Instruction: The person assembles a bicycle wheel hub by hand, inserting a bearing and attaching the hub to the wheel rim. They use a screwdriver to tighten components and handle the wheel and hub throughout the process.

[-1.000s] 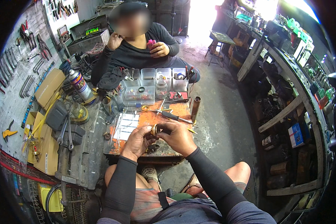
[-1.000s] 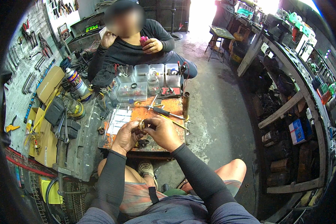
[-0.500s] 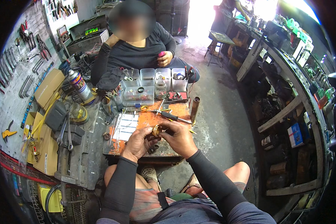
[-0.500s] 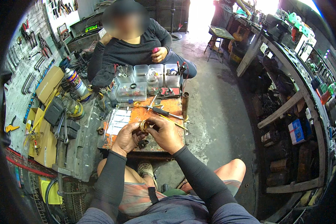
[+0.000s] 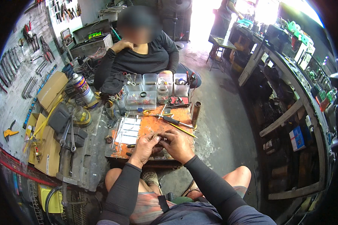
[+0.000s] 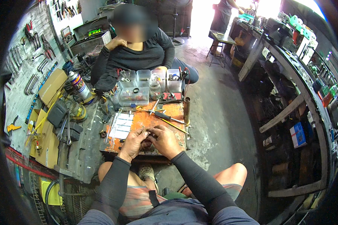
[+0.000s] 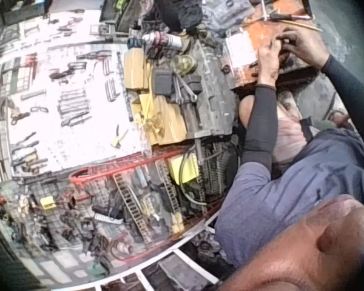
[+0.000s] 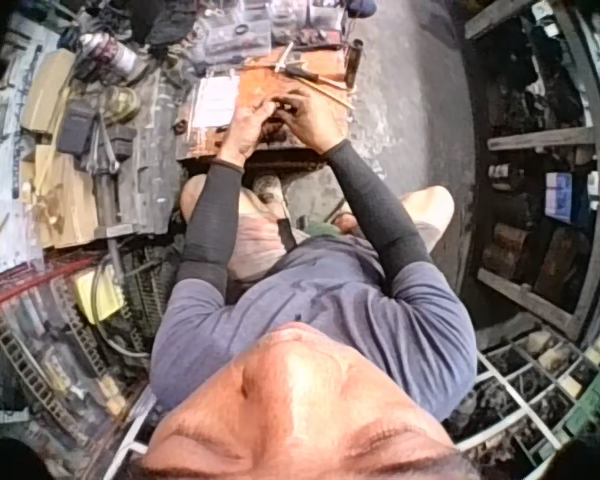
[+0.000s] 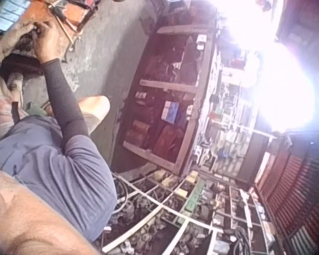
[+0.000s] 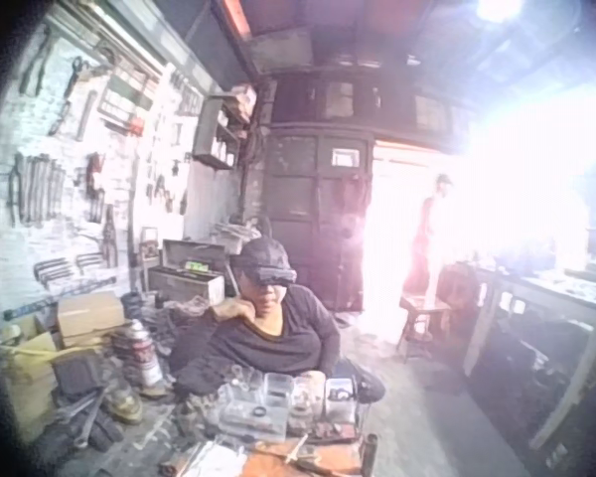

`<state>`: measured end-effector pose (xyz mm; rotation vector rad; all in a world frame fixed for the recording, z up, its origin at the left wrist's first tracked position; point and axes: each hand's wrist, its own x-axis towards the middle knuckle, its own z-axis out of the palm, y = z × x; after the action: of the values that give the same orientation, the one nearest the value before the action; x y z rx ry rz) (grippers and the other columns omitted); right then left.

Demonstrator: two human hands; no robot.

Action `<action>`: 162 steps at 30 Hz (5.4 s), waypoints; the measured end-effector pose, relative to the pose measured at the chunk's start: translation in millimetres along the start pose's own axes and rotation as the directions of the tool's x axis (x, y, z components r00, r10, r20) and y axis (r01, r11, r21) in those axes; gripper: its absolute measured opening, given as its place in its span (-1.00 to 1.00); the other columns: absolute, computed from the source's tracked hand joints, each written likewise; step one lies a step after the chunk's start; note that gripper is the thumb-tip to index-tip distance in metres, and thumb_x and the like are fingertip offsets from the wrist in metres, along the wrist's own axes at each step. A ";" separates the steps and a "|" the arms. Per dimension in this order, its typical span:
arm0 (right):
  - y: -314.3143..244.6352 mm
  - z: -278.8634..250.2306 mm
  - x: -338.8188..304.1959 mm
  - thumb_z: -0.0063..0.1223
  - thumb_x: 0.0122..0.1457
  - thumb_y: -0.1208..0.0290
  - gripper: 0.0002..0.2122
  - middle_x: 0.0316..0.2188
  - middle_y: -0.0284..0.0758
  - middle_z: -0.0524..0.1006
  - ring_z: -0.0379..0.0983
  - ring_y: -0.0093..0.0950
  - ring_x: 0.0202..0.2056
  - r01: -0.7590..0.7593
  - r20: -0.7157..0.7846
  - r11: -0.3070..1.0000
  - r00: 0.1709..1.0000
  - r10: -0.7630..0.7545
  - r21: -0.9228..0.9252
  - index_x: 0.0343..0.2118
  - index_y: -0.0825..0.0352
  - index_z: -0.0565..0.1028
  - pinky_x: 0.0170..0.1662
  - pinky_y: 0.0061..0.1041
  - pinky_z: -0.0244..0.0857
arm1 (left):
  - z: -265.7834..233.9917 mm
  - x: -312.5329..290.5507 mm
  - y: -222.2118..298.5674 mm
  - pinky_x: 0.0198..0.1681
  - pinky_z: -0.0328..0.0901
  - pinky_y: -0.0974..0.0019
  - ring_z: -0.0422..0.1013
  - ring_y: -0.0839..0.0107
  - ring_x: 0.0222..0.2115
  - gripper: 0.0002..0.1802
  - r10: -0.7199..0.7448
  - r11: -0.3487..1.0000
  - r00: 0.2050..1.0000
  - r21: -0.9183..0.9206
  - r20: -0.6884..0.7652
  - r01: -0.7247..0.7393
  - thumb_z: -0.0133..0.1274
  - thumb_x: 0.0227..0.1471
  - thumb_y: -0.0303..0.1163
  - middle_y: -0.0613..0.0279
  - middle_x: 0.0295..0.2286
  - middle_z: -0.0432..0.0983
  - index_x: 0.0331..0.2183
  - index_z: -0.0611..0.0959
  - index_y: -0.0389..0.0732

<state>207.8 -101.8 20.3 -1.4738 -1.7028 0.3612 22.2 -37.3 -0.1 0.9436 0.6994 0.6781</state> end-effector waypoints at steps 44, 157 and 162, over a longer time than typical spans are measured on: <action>-17.2 22.6 29.5 0.28 0.33 0.36 -0.77 -0.32 -0.06 0.76 0.75 -0.22 -0.29 -0.344 -0.004 0.929 0.938 0.348 0.138 -0.10 0.42 0.75 -0.14 -0.30 0.57 | -11.0 -3.2 -0.2 0.09 0.59 0.18 0.56 0.41 0.03 -0.56 0.118 0.984 0.993 -0.136 0.008 -0.116 0.12 0.44 -0.37 0.24 0.06 0.61 0.26 0.60 -0.25; 85.6 -150.8 -169.7 0.23 0.27 0.46 -0.44 -0.17 -0.02 0.63 0.63 0.04 -0.13 -0.222 -0.003 0.975 0.975 0.222 -0.003 0.35 0.11 0.43 -0.03 0.03 0.50 | 143.4 -144.0 45.1 -0.03 0.59 0.29 0.66 0.28 -0.09 -0.23 0.394 0.715 0.919 0.629 -0.002 -0.305 0.40 0.24 -0.16 -0.01 0.05 0.67 0.29 0.53 -0.40; 77.1 -153.5 -166.5 0.22 0.29 0.43 -0.48 -0.20 -0.05 0.63 0.62 0.01 -0.13 -0.232 0.030 0.972 0.972 0.234 -0.043 0.32 0.11 0.45 -0.03 0.03 0.47 | 140.1 -143.2 42.0 0.04 0.56 0.32 0.64 0.34 -0.05 -0.29 0.340 0.694 0.941 0.673 0.008 -0.256 0.36 0.28 -0.34 0.02 0.02 0.65 0.32 0.49 -0.44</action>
<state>366.5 -279.0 -4.9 -1.7115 -1.5747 0.4835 37.4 -196.7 127.3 1.7298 0.9321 0.7889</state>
